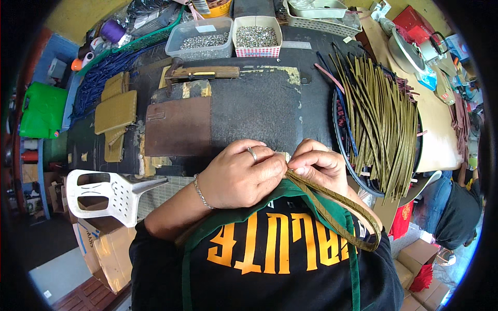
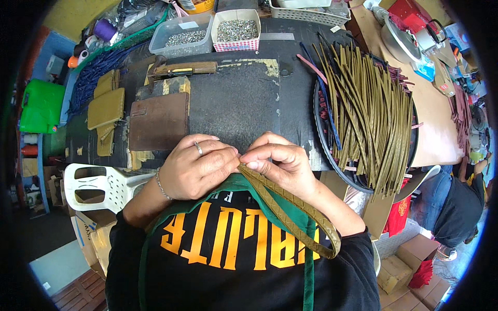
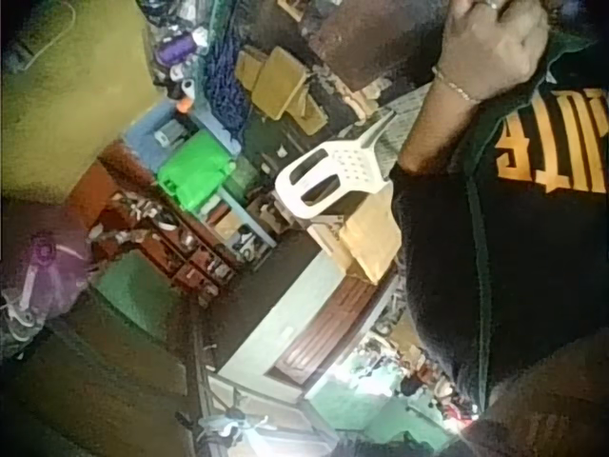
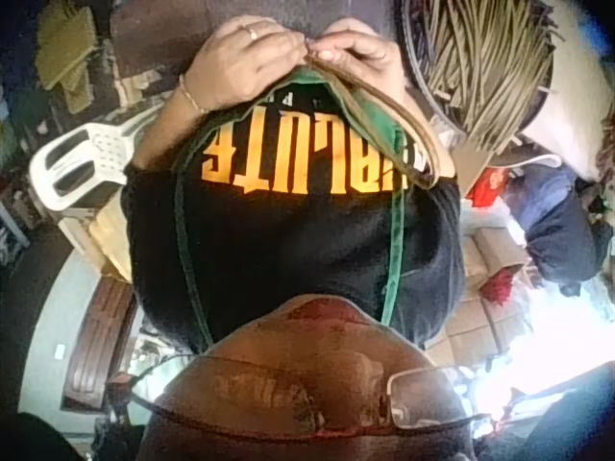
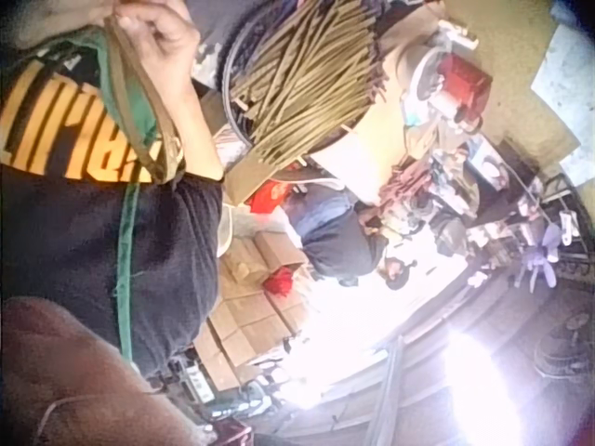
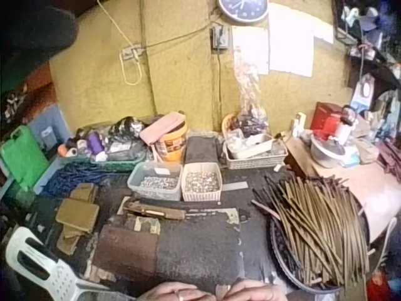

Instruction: The person attaches metal clips to the ends of woven straps by hand and with a hammer, then fastens the strap loops to woven pouches.

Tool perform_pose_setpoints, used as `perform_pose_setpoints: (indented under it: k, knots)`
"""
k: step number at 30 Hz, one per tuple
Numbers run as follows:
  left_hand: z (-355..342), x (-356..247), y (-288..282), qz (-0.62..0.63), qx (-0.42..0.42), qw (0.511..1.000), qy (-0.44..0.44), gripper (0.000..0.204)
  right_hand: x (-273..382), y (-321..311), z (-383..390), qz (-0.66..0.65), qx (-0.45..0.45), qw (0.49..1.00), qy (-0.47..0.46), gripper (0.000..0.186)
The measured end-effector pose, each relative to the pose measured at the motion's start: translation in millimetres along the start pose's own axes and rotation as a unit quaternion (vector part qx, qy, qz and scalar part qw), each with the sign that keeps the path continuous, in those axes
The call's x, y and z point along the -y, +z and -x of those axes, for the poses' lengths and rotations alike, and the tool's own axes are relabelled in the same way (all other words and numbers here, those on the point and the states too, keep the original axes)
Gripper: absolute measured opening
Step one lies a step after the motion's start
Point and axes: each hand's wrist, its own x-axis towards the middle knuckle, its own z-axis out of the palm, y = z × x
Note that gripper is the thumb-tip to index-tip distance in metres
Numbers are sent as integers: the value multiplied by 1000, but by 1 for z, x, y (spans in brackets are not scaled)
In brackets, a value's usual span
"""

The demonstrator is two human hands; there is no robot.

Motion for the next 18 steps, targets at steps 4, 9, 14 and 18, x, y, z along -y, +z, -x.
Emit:
perform_pose_setpoints:
  k: [4, 9, 14, 18]
  knots:
    - [2, -2, 0, 13, -2, 1000, -21, 15, -1, 2, 0, -11, 5, 1000, 13, 8]
    - [2, -1, 0, 6, -4, 1000, -2, 15, 2, 2, 0, -30, 7, 999, 42, 8]
    - [4, 0, -1, 6, 2, 1000, -5, 16, 2, 3, -1, 12, 14, 1000, -3, 8]
    - [5, 0, -1, 12, 9, 1000, -7, 17, 2, 5, -1, 9, 1, 1000, 11, 7]
